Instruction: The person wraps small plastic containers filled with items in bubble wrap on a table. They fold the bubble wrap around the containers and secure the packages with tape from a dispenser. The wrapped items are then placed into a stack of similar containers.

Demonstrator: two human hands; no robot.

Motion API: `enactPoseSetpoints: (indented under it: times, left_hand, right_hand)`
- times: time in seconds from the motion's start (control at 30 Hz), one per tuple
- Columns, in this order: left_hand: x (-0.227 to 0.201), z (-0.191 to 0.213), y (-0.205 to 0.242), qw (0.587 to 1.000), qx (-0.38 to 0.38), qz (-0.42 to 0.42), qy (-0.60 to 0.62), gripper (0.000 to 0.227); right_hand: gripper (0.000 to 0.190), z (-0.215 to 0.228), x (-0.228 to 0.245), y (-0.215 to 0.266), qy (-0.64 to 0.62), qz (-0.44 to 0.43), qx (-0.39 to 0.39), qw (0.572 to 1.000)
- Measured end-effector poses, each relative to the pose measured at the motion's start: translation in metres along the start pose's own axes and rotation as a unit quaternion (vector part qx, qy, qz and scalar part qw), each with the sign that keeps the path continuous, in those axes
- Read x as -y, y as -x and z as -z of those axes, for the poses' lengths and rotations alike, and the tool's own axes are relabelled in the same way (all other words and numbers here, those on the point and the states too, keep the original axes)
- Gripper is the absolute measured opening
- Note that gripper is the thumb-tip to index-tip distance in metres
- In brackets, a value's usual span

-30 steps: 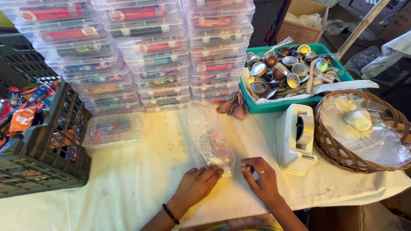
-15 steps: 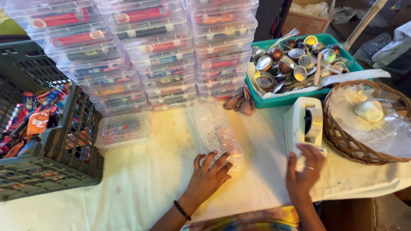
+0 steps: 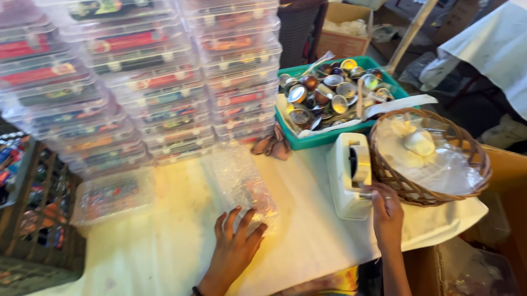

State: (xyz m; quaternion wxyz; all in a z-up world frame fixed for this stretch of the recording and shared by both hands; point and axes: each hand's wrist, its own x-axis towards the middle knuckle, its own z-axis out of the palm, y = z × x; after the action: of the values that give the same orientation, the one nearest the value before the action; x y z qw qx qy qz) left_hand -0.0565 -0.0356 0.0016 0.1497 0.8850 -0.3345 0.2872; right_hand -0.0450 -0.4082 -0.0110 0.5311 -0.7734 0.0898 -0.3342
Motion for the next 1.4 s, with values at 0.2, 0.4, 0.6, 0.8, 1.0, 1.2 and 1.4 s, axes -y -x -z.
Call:
enactPoseSetpoints:
  times: [0.2,0.4,0.6,0.8,1.0,1.2,1.4]
  left_hand:
    - [-0.001,0.000,-0.001,0.999,-0.023,-0.001,-0.032,0.035]
    - [0.000,-0.006,0.002,0.999,-0.028,0.010,-0.036,0.036]
    - [0.001,-0.009,0.003,0.999,-0.014,0.023,-0.039,0.036]
    - [0.000,-0.007,0.001,0.999,-0.017,0.026,-0.039,0.036]
    - [-0.001,0.000,-0.005,0.999,-0.018,0.038,-0.001,0.039]
    - [0.004,-0.003,-0.001,0.995,0.026,0.067,0.073,0.036]
    - [0.004,-0.003,-0.002,0.994,0.025,0.071,0.080,0.035]
  right_hand:
    - [0.041,-0.019,-0.019,0.000,-0.288,-0.134,0.001,0.948]
    - [0.007,-0.034,-0.024,0.017,-0.356,0.009,-0.066,0.932]
    - [0.036,-0.030,0.007,0.022,-0.443,0.036,-0.087,0.892]
    - [0.040,-0.032,-0.024,0.030,-0.379,-0.015,-0.118,0.918]
    - [0.042,-0.026,-0.011,0.041,-0.307,-0.107,-0.112,0.939]
    - [0.020,-0.024,-0.022,0.043,-0.219,-0.047,-0.071,0.972]
    - [0.017,-0.024,-0.009,0.041,-0.178,-0.027,-0.063,0.982]
